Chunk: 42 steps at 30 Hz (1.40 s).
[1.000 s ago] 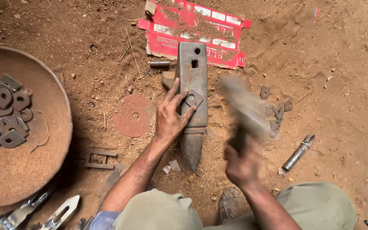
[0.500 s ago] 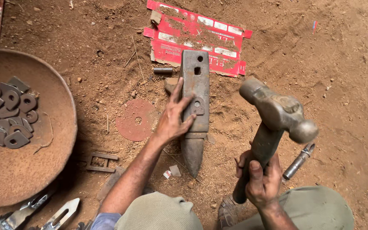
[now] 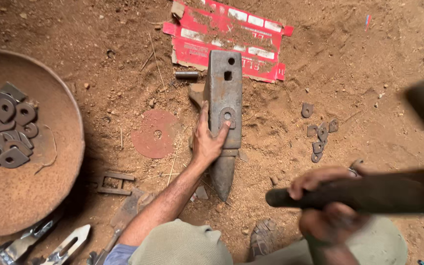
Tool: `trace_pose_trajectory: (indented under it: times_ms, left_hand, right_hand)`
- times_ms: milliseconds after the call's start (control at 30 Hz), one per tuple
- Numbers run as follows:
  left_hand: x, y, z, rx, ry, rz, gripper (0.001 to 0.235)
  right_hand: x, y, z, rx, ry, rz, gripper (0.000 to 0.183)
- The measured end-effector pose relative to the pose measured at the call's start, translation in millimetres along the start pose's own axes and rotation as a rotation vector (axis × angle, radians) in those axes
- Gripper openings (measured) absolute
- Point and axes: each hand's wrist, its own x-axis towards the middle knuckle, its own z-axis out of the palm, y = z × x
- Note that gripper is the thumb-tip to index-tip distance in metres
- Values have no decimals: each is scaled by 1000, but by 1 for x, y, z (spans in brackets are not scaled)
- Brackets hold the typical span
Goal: The person sits on a dirt floor and hammers metal washers onto a large metal anvil. They pick up individual metal pieces from a bowl, place them on the anvil, and strike them with a hammer.
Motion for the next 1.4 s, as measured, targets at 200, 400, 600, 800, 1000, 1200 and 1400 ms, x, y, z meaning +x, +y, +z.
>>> trace_pose_trajectory:
  times_ms: [200, 400, 600, 800, 1000, 1200, 1400]
  left_hand:
    - [-2, 9, -2, 14, 40, 57, 90]
    - [-2, 31, -20, -30, 7, -24, 92]
    - [2, 31, -23, -41, -19, 55, 100]
    - [11, 18, -19, -12, 32, 128, 104]
    - [-1, 4, -7, 261, 152, 390, 91]
    - [5, -2, -13, 506, 61, 431, 73]
    - [6, 12, -21, 105, 21, 320, 89]
  right_hand:
    - [23, 48, -3, -1365, -309, 416, 26]
    - [24, -4, -19, -768, -145, 223, 28]
    - [13, 52, -23, -1070, -308, 155, 18]
    - [27, 45, -47, -809, -202, 750, 33]
    - [-4, 20, -63, -728, -66, 728, 34]
    - [-20, 37, -70, -724, -83, 818, 34]
    - [-30, 33, -58, -788, -144, 676, 39]
